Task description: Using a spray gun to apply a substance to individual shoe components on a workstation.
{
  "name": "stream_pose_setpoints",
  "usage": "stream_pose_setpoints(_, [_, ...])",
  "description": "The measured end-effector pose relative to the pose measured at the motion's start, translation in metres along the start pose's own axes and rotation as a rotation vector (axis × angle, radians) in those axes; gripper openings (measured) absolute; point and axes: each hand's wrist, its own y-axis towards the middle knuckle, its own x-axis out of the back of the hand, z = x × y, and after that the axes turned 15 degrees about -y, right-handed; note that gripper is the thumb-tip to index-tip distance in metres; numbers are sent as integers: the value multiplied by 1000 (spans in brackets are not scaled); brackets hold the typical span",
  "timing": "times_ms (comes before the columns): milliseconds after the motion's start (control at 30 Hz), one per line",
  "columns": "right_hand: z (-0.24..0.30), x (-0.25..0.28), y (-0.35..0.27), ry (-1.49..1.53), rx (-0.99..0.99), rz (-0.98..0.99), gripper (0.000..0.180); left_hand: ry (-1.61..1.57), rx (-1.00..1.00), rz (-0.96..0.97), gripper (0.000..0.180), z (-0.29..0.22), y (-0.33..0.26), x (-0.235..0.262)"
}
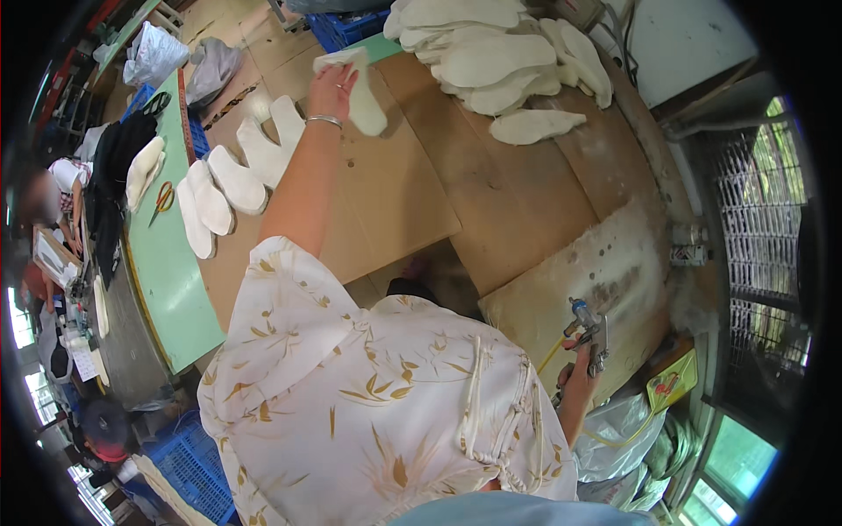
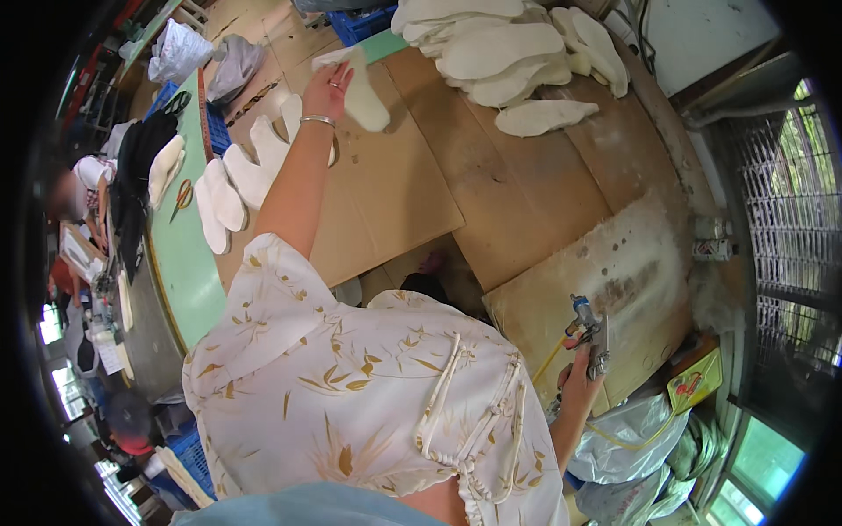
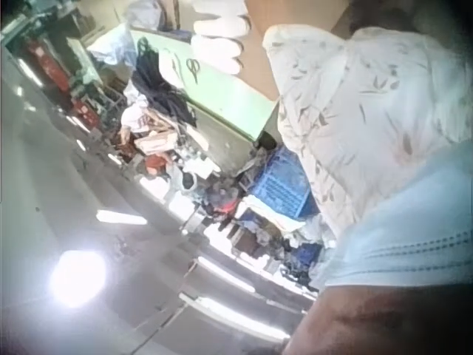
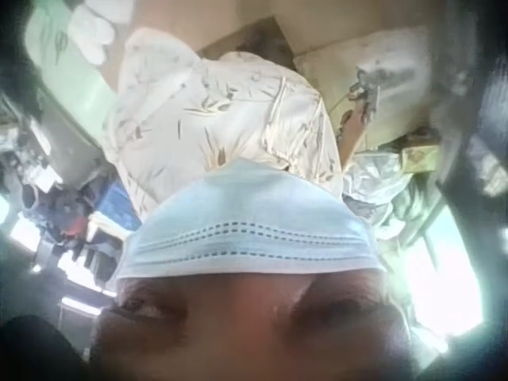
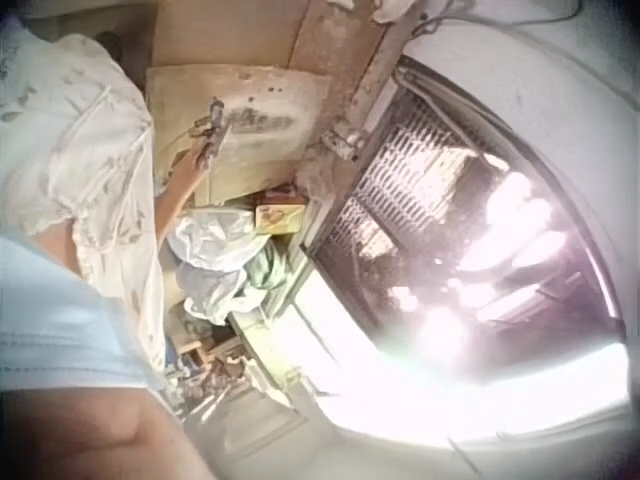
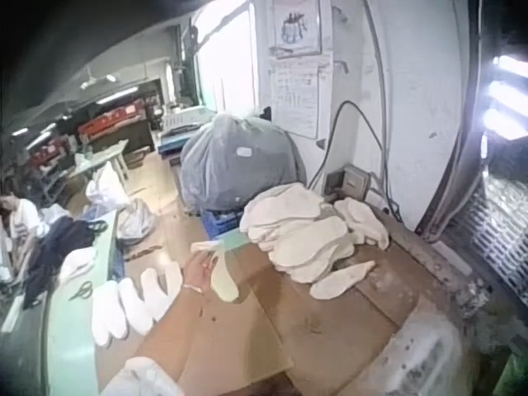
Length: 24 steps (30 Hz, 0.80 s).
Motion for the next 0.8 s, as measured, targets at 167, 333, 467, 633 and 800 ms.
stream_pose_setpoints(167, [21, -23, 3, -54, -49, 30, 24, -33, -164, -55, 26, -29, 56, 45])
stream_pose_setpoints(333, [30, -34, 7, -72, -78, 63, 23, -17, -240, -52, 24, -68, 105, 42])
stream_pose_setpoints(467, [40, -42, 6, -98, -90, 69, 23, 59, -261, 1, 25, -81, 122, 50])
stream_pose_setpoints(633, [39, -46, 4, -87, -95, 82, 23, 5, -242, -132, 23, -34, 63, 86])
stream_pose_setpoints(800, [33, -44, -3, -84, -90, 73, 23, -5, -121, -418, 26, 36, -28, 110])
